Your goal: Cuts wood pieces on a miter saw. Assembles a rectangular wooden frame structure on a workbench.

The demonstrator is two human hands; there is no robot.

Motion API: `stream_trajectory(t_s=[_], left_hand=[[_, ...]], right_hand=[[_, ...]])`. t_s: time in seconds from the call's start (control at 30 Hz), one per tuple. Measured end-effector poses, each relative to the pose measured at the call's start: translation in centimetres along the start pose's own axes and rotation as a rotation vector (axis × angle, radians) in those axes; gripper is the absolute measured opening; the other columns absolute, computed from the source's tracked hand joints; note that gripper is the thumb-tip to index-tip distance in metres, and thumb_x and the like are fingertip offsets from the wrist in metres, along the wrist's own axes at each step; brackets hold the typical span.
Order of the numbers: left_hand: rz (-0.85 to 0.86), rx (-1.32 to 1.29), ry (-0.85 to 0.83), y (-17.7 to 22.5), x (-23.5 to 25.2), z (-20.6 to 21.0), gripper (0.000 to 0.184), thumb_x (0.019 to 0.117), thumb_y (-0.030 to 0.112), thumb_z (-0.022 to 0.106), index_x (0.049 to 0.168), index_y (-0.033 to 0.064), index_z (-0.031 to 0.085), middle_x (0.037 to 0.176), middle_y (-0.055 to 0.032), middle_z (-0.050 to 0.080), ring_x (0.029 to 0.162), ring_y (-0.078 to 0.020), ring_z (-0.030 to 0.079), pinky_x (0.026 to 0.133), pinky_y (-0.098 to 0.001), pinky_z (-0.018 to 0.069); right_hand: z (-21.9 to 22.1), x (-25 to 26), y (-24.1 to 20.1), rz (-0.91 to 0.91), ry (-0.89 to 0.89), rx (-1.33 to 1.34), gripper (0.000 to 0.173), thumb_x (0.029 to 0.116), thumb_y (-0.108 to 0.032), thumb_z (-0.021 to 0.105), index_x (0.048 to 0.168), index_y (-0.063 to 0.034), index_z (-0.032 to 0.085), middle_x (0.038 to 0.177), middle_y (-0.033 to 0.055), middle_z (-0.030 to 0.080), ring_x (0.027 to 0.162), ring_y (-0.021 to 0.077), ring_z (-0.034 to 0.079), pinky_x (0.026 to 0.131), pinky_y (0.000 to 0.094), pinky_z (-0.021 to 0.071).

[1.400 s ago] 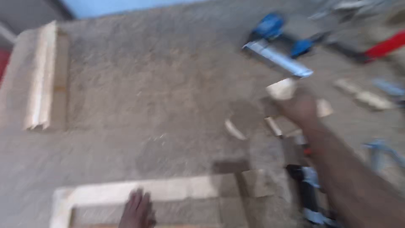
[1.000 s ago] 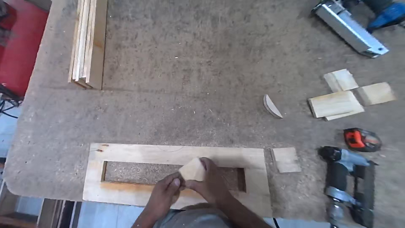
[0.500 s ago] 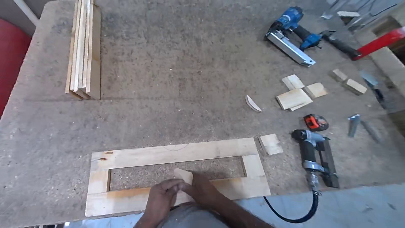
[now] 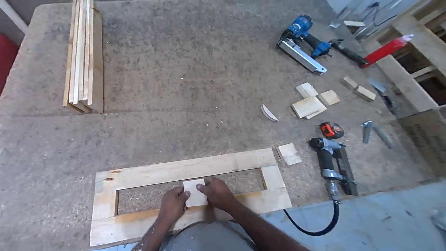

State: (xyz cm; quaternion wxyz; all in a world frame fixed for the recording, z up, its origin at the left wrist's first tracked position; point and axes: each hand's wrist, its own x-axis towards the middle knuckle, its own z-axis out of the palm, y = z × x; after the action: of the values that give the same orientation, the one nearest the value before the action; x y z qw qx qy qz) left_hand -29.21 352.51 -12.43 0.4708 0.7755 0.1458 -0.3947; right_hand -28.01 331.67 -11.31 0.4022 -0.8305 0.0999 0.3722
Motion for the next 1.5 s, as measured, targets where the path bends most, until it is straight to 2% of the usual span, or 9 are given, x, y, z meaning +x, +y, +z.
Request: stream_trajectory(t_s=[0.1,0.33,0.43,0.7,1.03,1.17,1.3,1.4,1.5], left_hand=[[0.011,-0.003,0.002,0.3,-0.1,0.1,0.028,0.1045,0.029,0.056,0.115,0.0087,0.071,0.087,-0.0040,0.071,0.067,-0.0139,0.067,0.066,-0.0353,0.0594],[0.018,-0.064,0.077,0.5,0.2,0.4,0.025,0.1031,0.028,0.059,0.114,0.0094,0.073,0.086,-0.0019,0.071,0.066,-0.0116,0.065,0.065,-0.0326,0.0569],[-0.011,-0.097,0.058,0.6,0.4,0.1,0.027,0.1033,0.028,0.059,0.117,0.0081,0.072,0.086,-0.0033,0.071,0.065,-0.0126,0.064,0.064,-0.0329,0.0568],[-0.082,-0.117,-0.044,0.6,0.9,-0.3,0.027,0.1048,0.029,0.058,0.111,0.0053,0.069,0.073,-0.0034,0.066,0.055,-0.0126,0.060,0.053,-0.0300,0.0536],[-0.035,-0.076,-0.043,0.2,0.7,-0.3,0.028,0.1043,0.032,0.057,0.108,0.0069,0.069,0.074,-0.0041,0.066,0.056,-0.0152,0.062,0.055,-0.0345,0.0563],[-0.041,-0.109,-0.042,-0.1,0.8,-0.3,0.027,0.1035,0.032,0.058,0.108,0.0079,0.069,0.074,-0.0040,0.066,0.056,-0.0157,0.062,0.054,-0.0348,0.0562],[-0.059,-0.124,-0.034,0.2,1.0,-0.2,0.034,0.1028,0.041,0.059,0.103,0.0091,0.069,0.071,-0.0033,0.065,0.054,-0.0163,0.062,0.054,-0.0355,0.0565],[-0.083,-0.072,-0.014,0.4,1.3,0.1,0.036,0.1023,0.043,0.058,0.097,0.0096,0.069,0.070,-0.0037,0.064,0.054,-0.0169,0.062,0.054,-0.0369,0.0558],[-0.073,-0.077,0.011,-0.1,1.4,0.3,0.037,0.1008,0.046,0.059,0.093,0.0110,0.069,0.070,-0.0042,0.064,0.054,-0.0181,0.060,0.053,-0.0390,0.0537]], right_hand=[[-0.2,-0.2,1.3,-0.073,0.006,0.070,0.039,0.1027,-0.042,0.052,0.105,-0.0057,0.066,0.094,0.0107,0.068,0.090,0.0238,0.067,0.085,0.0487,0.0541],[0.4,0.7,1.9,-0.088,0.065,0.159,0.039,0.1035,-0.041,0.051,0.117,-0.0097,0.070,0.103,0.0065,0.073,0.096,0.0179,0.071,0.090,0.0440,0.0570],[0.1,0.7,1.4,-0.064,0.061,0.140,0.039,0.1042,-0.040,0.052,0.118,-0.0082,0.071,0.103,0.0081,0.073,0.096,0.0195,0.070,0.090,0.0444,0.0561],[-0.7,0.9,1.2,-0.051,-0.018,0.075,0.039,0.1050,-0.039,0.051,0.116,-0.0063,0.070,0.104,0.0108,0.070,0.098,0.0225,0.068,0.091,0.0458,0.0535],[-1.0,1.1,1.1,-0.043,-0.071,0.069,0.043,0.1062,-0.041,0.048,0.125,-0.0075,0.067,0.115,0.0114,0.071,0.107,0.0235,0.068,0.098,0.0474,0.0536],[-1.4,1.3,0.9,-0.017,-0.109,0.082,0.042,0.1062,-0.041,0.049,0.122,-0.0081,0.068,0.112,0.0104,0.071,0.105,0.0226,0.069,0.096,0.0473,0.0541],[-1.7,1.8,1.0,-0.017,-0.156,0.082,0.041,0.1062,-0.041,0.048,0.121,-0.0079,0.068,0.111,0.0108,0.071,0.103,0.0232,0.069,0.094,0.0482,0.0549],[-2.3,1.8,0.6,0.000,-0.194,0.061,0.040,0.1068,-0.039,0.048,0.122,-0.0070,0.067,0.113,0.0117,0.071,0.106,0.0243,0.069,0.096,0.0491,0.0543],[-2.7,2.0,0.3,-0.007,-0.225,0.067,0.040,0.1065,-0.037,0.049,0.119,-0.0040,0.068,0.109,0.0140,0.070,0.102,0.0261,0.069,0.094,0.0498,0.0541]])
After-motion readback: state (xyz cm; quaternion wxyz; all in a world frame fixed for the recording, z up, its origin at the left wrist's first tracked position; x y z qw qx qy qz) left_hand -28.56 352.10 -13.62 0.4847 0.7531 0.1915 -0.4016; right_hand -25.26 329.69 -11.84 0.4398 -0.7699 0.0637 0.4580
